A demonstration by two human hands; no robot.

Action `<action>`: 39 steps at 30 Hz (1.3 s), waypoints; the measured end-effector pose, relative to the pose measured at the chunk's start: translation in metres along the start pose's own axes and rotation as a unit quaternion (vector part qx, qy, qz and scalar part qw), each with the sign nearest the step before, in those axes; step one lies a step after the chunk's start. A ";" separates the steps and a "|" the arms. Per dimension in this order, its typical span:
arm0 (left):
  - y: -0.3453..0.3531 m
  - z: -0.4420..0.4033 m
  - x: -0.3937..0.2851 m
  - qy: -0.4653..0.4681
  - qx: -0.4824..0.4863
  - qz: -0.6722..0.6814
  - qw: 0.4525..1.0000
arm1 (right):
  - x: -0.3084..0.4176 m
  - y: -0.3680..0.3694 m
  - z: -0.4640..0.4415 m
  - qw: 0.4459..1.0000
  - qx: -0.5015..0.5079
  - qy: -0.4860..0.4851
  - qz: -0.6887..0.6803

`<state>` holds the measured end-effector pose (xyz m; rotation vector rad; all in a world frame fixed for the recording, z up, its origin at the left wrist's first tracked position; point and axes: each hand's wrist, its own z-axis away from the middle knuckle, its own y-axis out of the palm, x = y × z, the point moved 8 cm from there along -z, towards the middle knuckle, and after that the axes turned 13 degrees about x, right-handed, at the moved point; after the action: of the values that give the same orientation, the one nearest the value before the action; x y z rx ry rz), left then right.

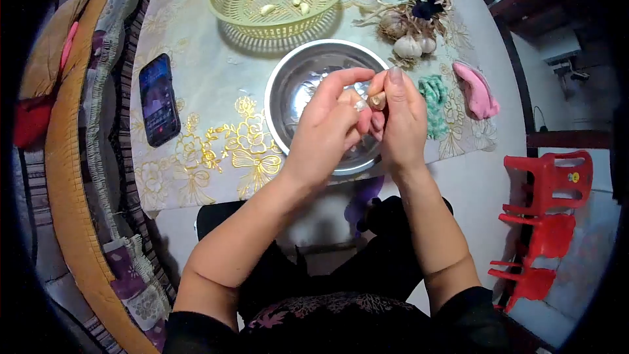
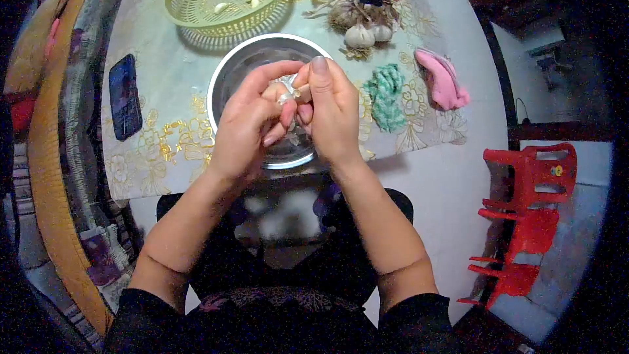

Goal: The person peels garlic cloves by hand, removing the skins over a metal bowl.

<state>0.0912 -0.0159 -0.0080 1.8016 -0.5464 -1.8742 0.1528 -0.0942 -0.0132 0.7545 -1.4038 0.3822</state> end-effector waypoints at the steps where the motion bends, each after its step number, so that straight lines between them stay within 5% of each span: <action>1: 0.000 0.000 -0.001 -0.001 -0.008 0.010 1.000 | 0.001 -0.001 0.000 1.000 0.001 0.005 0.012; 4: -0.002 0.000 -0.004 0.021 0.039 -0.035 0.998 | 0.001 -0.002 0.000 1.000 -0.006 0.000 0.006; 10: -0.019 -0.001 -0.014 0.075 -0.055 -0.165 0.982 | 0.001 -0.003 -0.001 1.000 0.015 0.003 -0.027; 14: -0.024 0.000 -0.027 0.144 -0.065 -0.390 0.907 | 0.002 -0.004 -0.001 1.000 0.003 0.007 -0.017; 17: -0.007 0.004 -0.031 0.088 -0.078 -0.316 0.941 | 0.001 -0.004 -0.001 1.000 -0.002 0.010 -0.015; 20: -0.003 0.006 -0.034 0.165 -0.079 -0.399 0.899 | -0.004 -0.002 0.000 0.999 0.014 0.037 -0.013; 39: -0.002 0.001 -0.043 0.163 -0.001 -0.471 0.867 | -0.001 0.003 0.002 0.990 0.118 0.072 0.028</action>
<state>0.0904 0.0115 0.0252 2.5728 0.5866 -1.9898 0.1494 -0.0938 -0.0131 0.8625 -1.2576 0.6421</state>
